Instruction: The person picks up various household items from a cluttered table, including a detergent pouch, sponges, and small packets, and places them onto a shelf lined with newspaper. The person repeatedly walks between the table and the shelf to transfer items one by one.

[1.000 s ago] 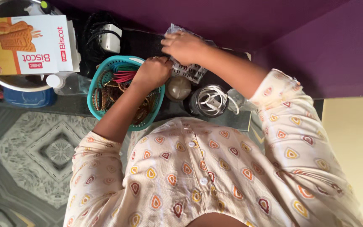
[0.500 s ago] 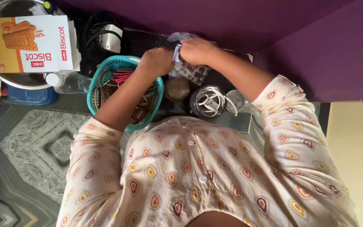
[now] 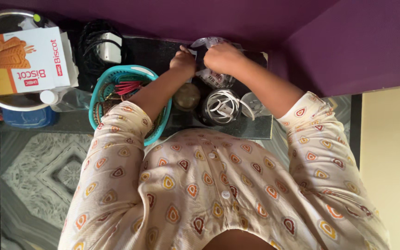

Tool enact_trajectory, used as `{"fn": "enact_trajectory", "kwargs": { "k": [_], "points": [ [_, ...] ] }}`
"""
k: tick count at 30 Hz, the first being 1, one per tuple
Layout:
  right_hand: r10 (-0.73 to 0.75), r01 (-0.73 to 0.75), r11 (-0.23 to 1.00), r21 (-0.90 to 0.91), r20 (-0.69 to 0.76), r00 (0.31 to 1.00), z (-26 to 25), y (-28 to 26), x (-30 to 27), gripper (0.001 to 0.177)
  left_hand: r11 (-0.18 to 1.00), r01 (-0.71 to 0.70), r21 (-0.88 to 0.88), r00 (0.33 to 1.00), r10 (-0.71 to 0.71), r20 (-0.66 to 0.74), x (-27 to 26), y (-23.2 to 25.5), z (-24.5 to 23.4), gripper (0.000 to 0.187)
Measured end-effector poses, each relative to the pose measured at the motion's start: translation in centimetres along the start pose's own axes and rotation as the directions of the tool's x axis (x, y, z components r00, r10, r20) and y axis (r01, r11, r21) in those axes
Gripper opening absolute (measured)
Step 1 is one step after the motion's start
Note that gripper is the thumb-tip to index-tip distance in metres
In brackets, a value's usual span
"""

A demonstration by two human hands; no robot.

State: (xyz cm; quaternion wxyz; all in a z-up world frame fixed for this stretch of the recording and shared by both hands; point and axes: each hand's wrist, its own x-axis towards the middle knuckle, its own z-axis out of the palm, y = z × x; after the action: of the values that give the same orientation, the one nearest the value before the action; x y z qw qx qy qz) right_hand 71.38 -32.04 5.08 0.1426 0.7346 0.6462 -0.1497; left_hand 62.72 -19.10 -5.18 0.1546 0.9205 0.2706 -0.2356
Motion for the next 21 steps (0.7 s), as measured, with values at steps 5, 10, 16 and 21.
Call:
{"fn": "enact_trajectory", "kwargs": {
  "k": [5, 10, 16, 21],
  "points": [
    [-0.054, 0.061, 0.996, 0.067, -0.099, 0.994, 1.4, 0.7, -0.3, 0.011, 1.000, 0.024, -0.007, 0.996, -0.025, -0.089, -0.4, 0.0, -0.1, 0.090],
    [-0.127, 0.128, 0.992, 0.000, -0.153, 0.980, 2.1, 0.1, -0.6, 0.014, 1.000, -0.001, -0.010, 0.990, 0.000, -0.138, -3.3, -2.4, -6.0, 0.096],
    [-0.002, 0.011, 0.986, 0.167, -0.056, 0.998, -2.8, -2.9, -3.4, 0.044, 0.926, -0.319, -0.200, 0.879, 0.211, -0.429, -8.2, -6.9, -8.6, 0.070],
    [0.191, -0.055, 0.936, 0.349, -0.370, 0.909, -7.6, -6.6, -9.7, 0.046, 0.183, -0.324, -0.928, 0.939, 0.182, -0.292, -14.4, -7.1, -5.1, 0.048]
  ]
}}
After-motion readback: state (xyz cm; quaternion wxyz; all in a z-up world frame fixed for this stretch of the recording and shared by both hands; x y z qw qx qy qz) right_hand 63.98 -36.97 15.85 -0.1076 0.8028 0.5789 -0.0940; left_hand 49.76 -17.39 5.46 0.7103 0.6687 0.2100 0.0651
